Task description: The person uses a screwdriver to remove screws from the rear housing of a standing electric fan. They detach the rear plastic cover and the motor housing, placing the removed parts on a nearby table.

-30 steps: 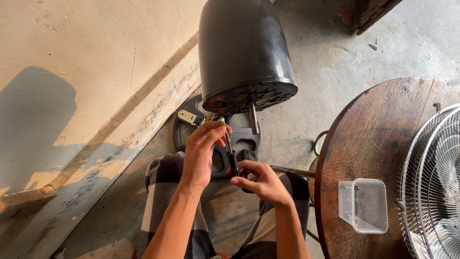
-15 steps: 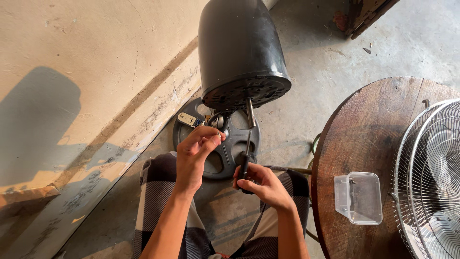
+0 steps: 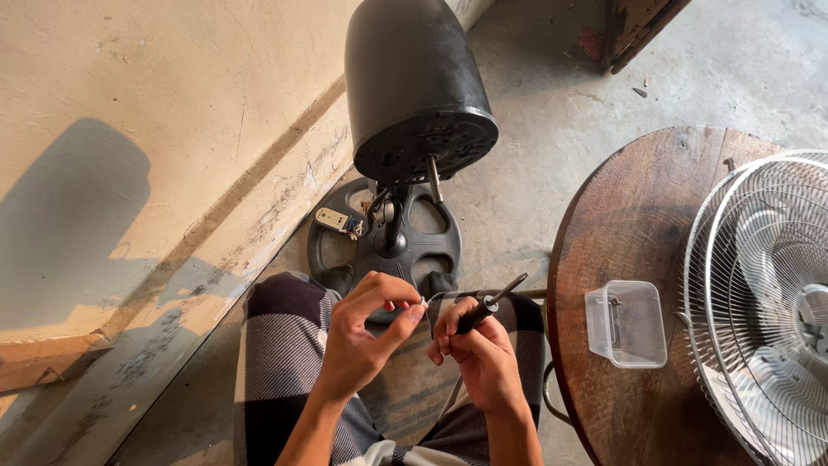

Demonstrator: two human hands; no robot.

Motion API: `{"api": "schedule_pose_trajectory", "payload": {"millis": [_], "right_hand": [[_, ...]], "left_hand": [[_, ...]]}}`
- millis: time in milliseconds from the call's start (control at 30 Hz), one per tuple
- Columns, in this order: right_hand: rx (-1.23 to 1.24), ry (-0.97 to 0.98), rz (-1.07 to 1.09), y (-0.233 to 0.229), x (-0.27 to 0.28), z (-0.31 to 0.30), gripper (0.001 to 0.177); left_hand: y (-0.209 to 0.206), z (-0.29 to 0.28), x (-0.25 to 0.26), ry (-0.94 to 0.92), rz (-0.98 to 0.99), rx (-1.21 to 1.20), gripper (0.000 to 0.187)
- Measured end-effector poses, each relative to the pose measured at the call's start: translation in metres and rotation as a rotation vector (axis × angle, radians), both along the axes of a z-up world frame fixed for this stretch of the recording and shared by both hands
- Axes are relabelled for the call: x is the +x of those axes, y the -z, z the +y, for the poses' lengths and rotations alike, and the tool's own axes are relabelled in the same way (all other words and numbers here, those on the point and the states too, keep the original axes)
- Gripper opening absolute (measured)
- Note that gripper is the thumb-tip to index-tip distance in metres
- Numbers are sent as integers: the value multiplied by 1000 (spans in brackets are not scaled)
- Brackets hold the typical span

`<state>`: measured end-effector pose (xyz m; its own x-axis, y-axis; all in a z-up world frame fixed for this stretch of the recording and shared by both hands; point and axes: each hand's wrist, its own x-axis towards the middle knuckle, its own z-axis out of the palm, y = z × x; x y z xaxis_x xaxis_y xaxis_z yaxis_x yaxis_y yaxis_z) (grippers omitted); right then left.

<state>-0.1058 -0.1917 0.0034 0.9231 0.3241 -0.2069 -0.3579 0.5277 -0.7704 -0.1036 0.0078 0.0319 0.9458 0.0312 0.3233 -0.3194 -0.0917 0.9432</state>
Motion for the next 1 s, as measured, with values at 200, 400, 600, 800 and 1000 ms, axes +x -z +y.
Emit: {"api": "schedule_pose_trajectory", "payload": {"millis": [200,400,600,800,1000], "right_hand": [[65,21,-69,-27,-13,0,15],[-247,51,-187,-32,-29,0,17],[-254,122,-194,-36,-48,-6,15],[-413,178,-209,-49,-66,-8,11],[-375,214,-150,-60,-75,-7,8]], "left_hand": [[-26,-3,-26,-40,-151,131,9],[-48,-5,-47,-91,-261,284,18],[-63,-8,-59,-148,-380,508,25],[-76,-12,-74,-170,-438,653,26],[-84,-16,-83,-177,-476,671,25]]}}
